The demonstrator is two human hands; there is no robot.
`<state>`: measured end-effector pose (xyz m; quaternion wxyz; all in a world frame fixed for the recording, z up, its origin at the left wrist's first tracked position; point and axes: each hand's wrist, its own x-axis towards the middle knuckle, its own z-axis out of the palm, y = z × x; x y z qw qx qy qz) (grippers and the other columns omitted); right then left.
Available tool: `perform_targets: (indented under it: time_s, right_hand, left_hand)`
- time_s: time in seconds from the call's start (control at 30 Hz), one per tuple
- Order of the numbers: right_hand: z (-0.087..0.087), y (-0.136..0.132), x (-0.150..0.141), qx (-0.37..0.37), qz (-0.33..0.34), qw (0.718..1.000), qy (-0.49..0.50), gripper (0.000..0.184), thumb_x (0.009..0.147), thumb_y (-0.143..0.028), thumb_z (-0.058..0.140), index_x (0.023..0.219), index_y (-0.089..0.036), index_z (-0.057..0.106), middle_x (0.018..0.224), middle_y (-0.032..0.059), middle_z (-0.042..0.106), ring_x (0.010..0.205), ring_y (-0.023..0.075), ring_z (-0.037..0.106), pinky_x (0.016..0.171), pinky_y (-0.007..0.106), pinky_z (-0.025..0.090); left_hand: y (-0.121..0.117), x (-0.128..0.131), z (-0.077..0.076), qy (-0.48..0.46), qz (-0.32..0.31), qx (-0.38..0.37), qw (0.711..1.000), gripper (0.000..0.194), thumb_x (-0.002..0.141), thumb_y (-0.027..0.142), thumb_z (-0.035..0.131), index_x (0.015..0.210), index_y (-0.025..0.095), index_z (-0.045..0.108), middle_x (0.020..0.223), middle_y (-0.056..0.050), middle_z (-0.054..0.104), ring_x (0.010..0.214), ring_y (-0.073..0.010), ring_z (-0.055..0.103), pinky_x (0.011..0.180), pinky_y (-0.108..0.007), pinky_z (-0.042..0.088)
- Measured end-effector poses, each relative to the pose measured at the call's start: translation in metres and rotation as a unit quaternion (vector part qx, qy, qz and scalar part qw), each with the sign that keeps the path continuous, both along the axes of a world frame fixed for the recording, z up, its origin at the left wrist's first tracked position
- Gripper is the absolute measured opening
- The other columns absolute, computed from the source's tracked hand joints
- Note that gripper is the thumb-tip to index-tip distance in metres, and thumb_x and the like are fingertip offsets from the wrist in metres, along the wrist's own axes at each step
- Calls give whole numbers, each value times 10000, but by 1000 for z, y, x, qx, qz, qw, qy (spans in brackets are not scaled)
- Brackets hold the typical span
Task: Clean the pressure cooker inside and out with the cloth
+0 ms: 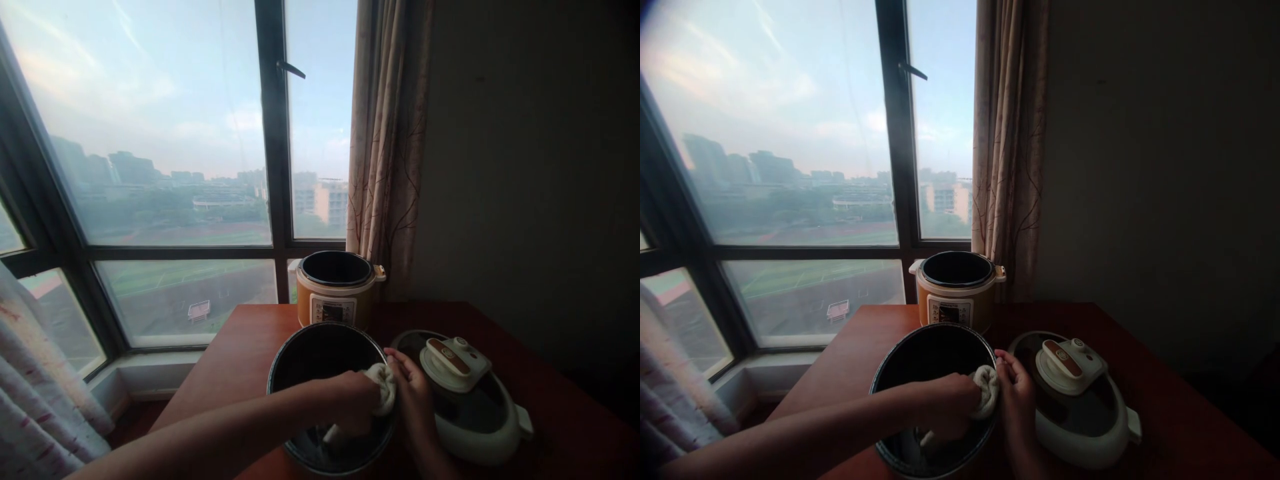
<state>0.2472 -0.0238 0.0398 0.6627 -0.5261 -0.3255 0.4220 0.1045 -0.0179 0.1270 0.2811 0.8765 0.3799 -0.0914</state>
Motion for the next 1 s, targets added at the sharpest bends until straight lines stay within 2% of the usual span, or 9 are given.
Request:
perform_targets:
  time_s: [0.13, 0.2, 0.3, 0.43, 0.53, 0.63, 0.7, 0.87, 1.0]
  right_hand:
    - [4, 9, 8, -3, 19, 1000, 9, 556, 624, -570, 771, 1004, -167, 715, 802, 57, 760, 767, 256, 704, 658, 313, 533]
    - [6, 12, 10, -5, 44, 999, 19, 569, 626, -576, 773, 1019, -170, 706, 788, 53, 758, 752, 256, 703, 643, 314, 525]
    - [8, 10, 11, -16, 40, 999, 23, 578, 632, -598, 757, 1023, -175, 705, 840, 60, 765, 817, 277, 710, 694, 340, 538]
    - [5, -11, 16, -28, -37, 999, -22, 589, 621, -658, 715, 976, -188, 724, 1000, 84, 766, 1016, 319, 681, 838, 370, 539]
    - [-3, -36, 23, -41, -52, 997, -31, 665, 646, -686, 694, 1098, -198, 698, 1110, 97, 750, 1103, 332, 656, 888, 378, 535]
    - [-15, -59, 27, -50, -31, 998, -21, 716, 645, -684, 716, 1173, -201, 682, 1165, 108, 738, 1153, 352, 639, 888, 379, 552]
    - [-22, -68, 28, -50, -16, 999, -13, 709, 627, -669, 745, 1162, -206, 703, 1188, 110, 731, 1195, 369, 618, 884, 375, 565]
    - [-29, -65, 18, -18, -12, 1000, -7, 625, 661, -631, 750, 1131, -219, 736, 1303, 95, 675, 1321, 360, 523, 1034, 412, 495]
    - [-26, -53, 5, -2, -8, 1000, 0, 616, 718, -604, 710, 1193, -212, 709, 1348, 93, 645, 1341, 339, 504, 1103, 433, 422]
  left_hand:
    - [-8, -13, 33, 184, -226, 55, 955, 293, 639, 116, 642, 460, 222, 436, 485, -39, 572, 615, -277, 654, 582, -345, 486]
    - [-10, -20, 42, 220, -245, 52, 943, 280, 662, 116, 644, 467, 224, 474, 462, -33, 561, 586, -262, 644, 560, -327, 468]
    - [-9, -24, 37, 242, -241, 35, 939, 130, 722, 163, 618, 597, 196, 630, 560, -61, 642, 609, -249, 648, 554, -309, 460]
    - [-5, -20, 9, 198, -171, -17, 965, 223, 737, 248, 604, 893, 163, 739, 774, -86, 722, 677, -237, 646, 597, -318, 480]
    - [1, -17, -9, 97, -30, -82, 991, 195, 646, 213, 655, 822, 163, 721, 704, -30, 660, 637, -204, 595, 587, -314, 479]
    - [9, -14, -16, -29, 130, -150, 980, 198, 589, 190, 697, 781, 143, 696, 711, -18, 638, 622, -182, 580, 567, -299, 484]
    - [14, -10, -16, -91, 193, -150, 965, 235, 654, 188, 654, 876, 126, 694, 824, -53, 677, 689, -185, 621, 593, -276, 503]
    - [25, 2, -20, -155, 224, -102, 957, 335, 809, 143, 458, 1086, 113, 644, 1072, -103, 707, 896, -191, 686, 697, -231, 537]
    - [17, 12, -21, -95, 197, -44, 975, 318, 703, 120, 573, 998, 106, 691, 1049, -151, 729, 960, -292, 699, 742, -316, 540]
